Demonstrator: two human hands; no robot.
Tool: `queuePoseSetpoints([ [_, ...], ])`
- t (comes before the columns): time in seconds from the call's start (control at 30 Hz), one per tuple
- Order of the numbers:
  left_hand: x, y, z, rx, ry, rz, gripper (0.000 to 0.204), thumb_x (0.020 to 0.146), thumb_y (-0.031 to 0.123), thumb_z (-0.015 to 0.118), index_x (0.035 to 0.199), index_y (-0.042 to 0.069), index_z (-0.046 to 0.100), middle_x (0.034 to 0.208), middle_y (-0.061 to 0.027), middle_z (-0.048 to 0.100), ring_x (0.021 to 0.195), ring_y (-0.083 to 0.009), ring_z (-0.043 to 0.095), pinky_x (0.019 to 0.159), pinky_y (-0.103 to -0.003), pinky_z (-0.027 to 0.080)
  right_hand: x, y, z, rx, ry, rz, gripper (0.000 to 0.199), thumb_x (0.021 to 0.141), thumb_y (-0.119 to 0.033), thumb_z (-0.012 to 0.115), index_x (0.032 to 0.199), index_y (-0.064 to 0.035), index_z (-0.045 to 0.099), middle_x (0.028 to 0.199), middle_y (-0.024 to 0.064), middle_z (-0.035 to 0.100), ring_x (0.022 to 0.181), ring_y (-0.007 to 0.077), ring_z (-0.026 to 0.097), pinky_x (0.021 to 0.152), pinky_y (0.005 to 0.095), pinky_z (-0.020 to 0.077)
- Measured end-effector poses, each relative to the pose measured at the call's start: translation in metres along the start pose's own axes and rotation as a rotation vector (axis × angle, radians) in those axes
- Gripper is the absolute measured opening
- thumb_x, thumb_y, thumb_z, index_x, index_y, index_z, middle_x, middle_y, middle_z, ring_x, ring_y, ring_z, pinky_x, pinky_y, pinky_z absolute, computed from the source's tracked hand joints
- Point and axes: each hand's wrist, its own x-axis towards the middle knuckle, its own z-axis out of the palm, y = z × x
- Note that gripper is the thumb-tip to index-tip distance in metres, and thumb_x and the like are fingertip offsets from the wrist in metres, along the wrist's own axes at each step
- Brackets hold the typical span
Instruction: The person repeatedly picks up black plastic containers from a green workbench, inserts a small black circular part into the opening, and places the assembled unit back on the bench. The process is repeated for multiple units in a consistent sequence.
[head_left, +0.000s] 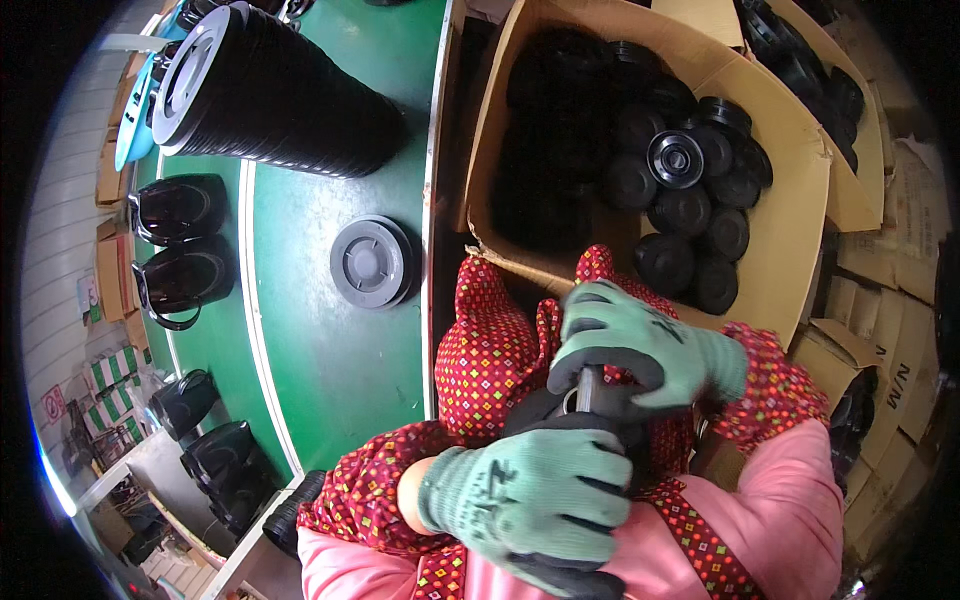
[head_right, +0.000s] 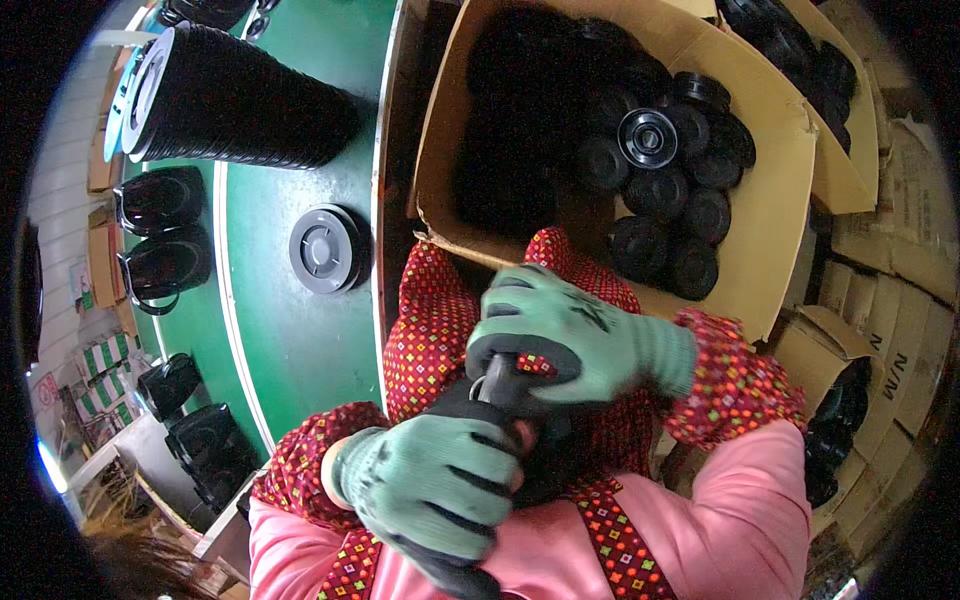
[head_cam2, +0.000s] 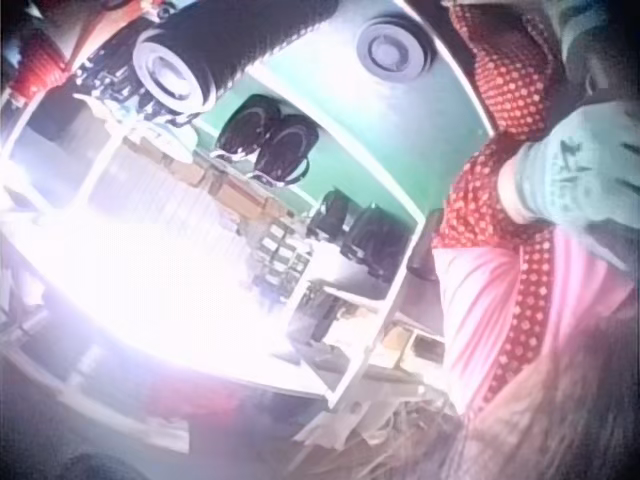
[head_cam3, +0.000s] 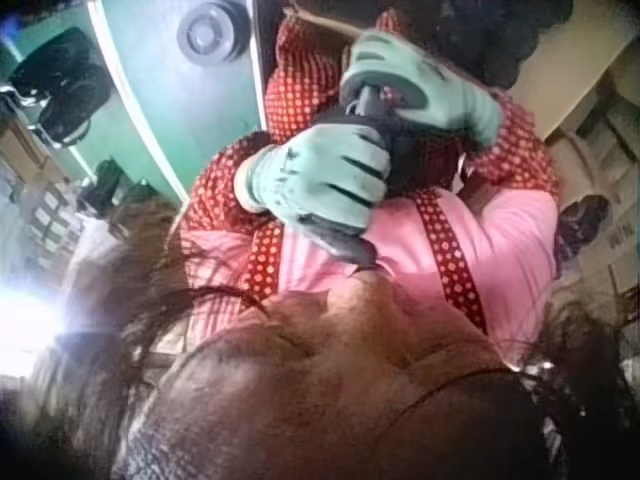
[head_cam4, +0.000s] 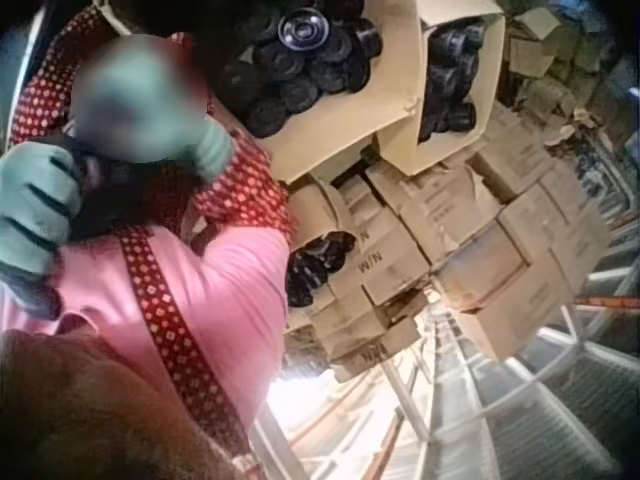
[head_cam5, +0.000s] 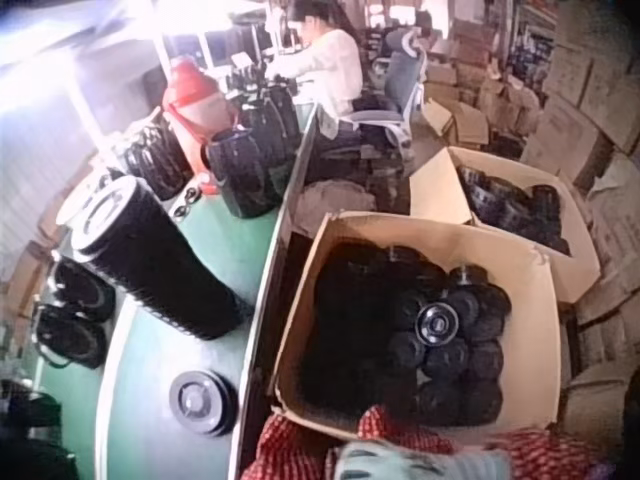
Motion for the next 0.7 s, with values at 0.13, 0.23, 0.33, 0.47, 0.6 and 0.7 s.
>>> queuePoseSetpoints([
  [0.13,-0.002,-0.004,-0.008,-0.13,0.105,0.031,0.034,0.09,0.029,0.08,0.071,0.008,0.061,0.074,-0.0106,0.06,0.074,-0.0346,0.066,0.068,-0.046,0.052,-0.005,-0.016,-0.01,-0.164,-0.03,0.149,0.061,0.069,-0.054,0.086,0.107,-0.0118,0.065,0.101,0.011,0.06,0.097,0.0339,0.056,0.088,0.0463,0.0431],
  [0.23,-0.023,-0.035,-0.021,-0.455,0.145,0.179,0.031,0.09,0.028,0.076,0.071,0.006,0.063,0.071,-0.0109,0.062,0.07,-0.0338,0.066,0.068,-0.048,0.052,-0.008,-0.038,-0.013,-0.296,-0.06,0.329,0.06,0.071,-0.059,0.083,0.102,-0.0111,0.064,0.094,0.0126,0.064,0.089,0.0348,0.063,0.081,0.0486,0.0472],
  [0.33,-0.028,-0.051,-0.018,-0.654,0.249,0.28,0.033,0.089,0.02,0.071,0.062,0.005,0.06,0.064,-0.008,0.057,0.064,-0.0307,0.063,0.066,-0.045,0.052,-0.016,-0.066,-0.01,-0.423,-0.061,0.548,0.059,0.074,-0.063,0.08,0.095,-0.0103,0.066,0.083,0.0126,0.067,0.079,0.0356,0.069,0.073,0.0486,0.0511],
  [0.47,-0.037,-0.032,-0.026,-0.387,0.35,-0.042,0.017,0.082,0.012,0.074,0.087,-0.004,0.07,0.088,-0.0172,0.07,0.086,-0.0356,0.07,0.082,-0.046,0.056,-0.012,-0.054,-0.005,-0.367,0.084,0.448,0.055,0.077,-0.06,0.08,0.084,-0.0084,0.064,0.077,0.015,0.066,0.078,0.0373,0.069,0.071,0.0484,0.0525],
  [0.6,-0.031,0.037,-0.015,0.409,0.468,-0.606,0.039,0.086,0.007,0.073,0.123,-0.004,0.07,0.103,-0.0207,0.076,0.098,-0.0349,0.075,0.09,-0.039,0.057,-0.011,-0.061,0.004,-0.482,0.166,0.435,0.059,0.076,-0.062,0.081,0.094,-0.0076,0.067,0.09,0.0133,0.065,0.09,0.0362,0.065,0.083,0.0515,0.0488],
  [0.7,-0.04,0.074,-0.011,0.363,0.537,-0.96,0.03,0.096,0.006,0.07,0.124,-0.004,0.071,0.085,-0.0149,0.076,0.075,-0.0176,0.073,0.073,-0.032,0.058,0.011,-0.103,-0.002,-0.654,0.201,0.47,0.062,0.08,-0.058,0.081,0.117,-0.0099,0.069,0.119,0.0127,0.064,0.117,0.0398,0.056,0.102,0.0581,0.0395],
])
